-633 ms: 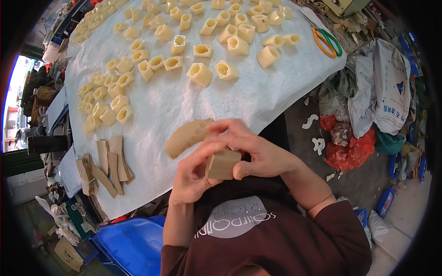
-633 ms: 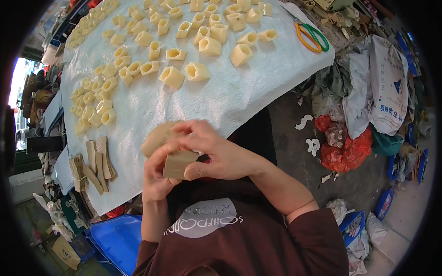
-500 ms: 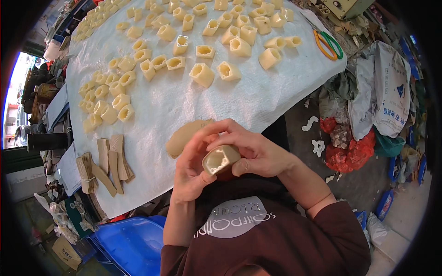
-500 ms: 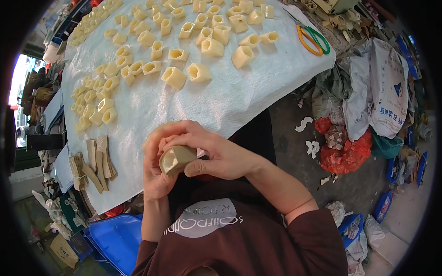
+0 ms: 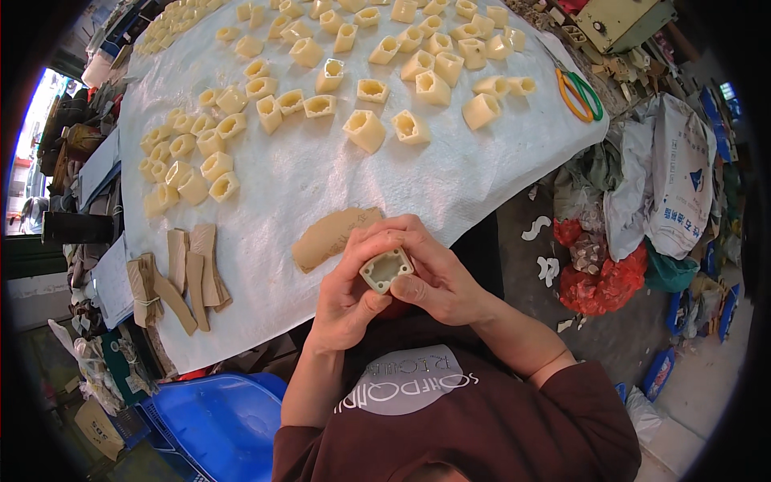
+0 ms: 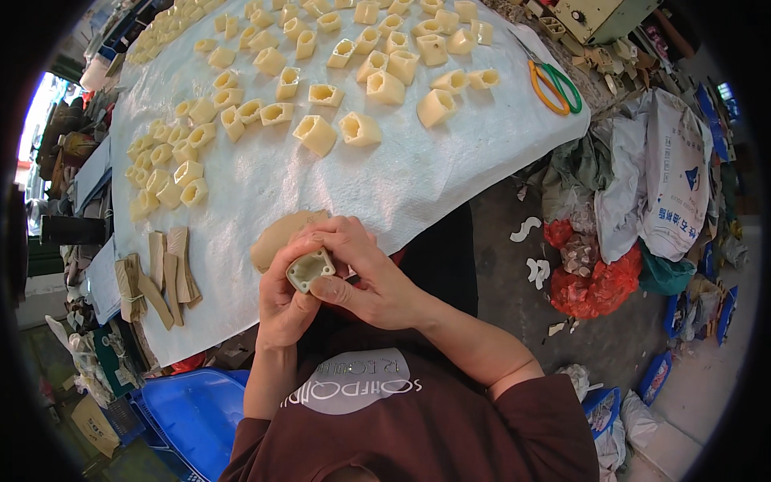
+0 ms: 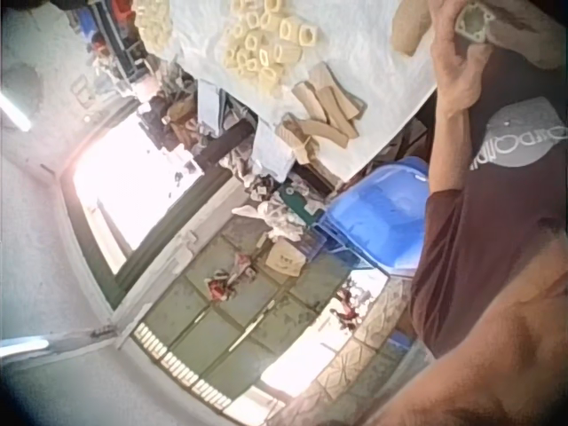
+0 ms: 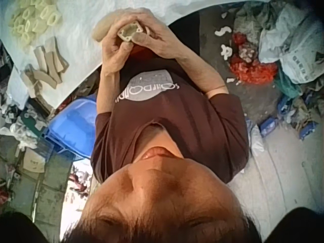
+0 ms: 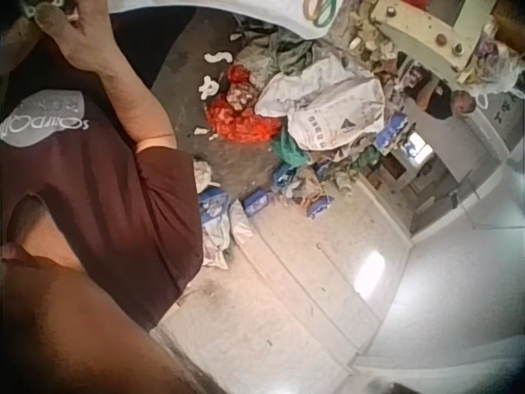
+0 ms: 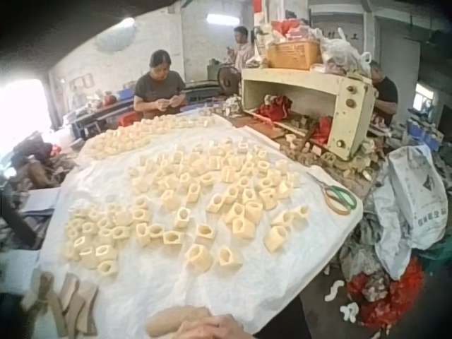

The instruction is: The person wraps small, hollow, pale-yellow plastic objects with brown paper strips. They pick up a plastic piece and a paper strip, wrap the paper around the object, and place the wrapped item on a white cloth-covered table. The process is repeated for multiple items throughout the video.

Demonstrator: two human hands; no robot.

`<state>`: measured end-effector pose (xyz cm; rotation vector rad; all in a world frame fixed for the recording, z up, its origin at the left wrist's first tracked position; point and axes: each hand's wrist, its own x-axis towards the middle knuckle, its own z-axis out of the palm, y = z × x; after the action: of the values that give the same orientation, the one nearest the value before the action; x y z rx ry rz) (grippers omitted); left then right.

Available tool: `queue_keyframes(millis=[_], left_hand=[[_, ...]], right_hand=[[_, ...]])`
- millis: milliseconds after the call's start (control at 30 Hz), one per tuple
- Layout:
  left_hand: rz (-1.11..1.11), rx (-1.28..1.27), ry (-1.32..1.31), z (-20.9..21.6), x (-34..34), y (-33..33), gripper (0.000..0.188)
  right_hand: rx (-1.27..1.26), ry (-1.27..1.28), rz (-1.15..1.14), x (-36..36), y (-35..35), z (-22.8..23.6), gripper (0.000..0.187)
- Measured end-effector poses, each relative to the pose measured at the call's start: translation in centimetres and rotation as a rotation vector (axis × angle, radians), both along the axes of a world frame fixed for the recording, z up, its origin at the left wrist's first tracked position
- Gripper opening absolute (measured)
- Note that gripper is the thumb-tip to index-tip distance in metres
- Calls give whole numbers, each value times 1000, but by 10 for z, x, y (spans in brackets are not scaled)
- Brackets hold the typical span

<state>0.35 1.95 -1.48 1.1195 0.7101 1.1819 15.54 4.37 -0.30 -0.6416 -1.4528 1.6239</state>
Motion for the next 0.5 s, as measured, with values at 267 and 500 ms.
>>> queue_keyframes(millis=[267, 500], left_hand=[[100, 127, 5, 4, 15, -1, 47], [222, -11, -258, 4, 23, -4, 32]], right_hand=[[49, 166, -55, -7, -2, -10, 27], [-83, 161, 42, -2, -1, 1, 26]])
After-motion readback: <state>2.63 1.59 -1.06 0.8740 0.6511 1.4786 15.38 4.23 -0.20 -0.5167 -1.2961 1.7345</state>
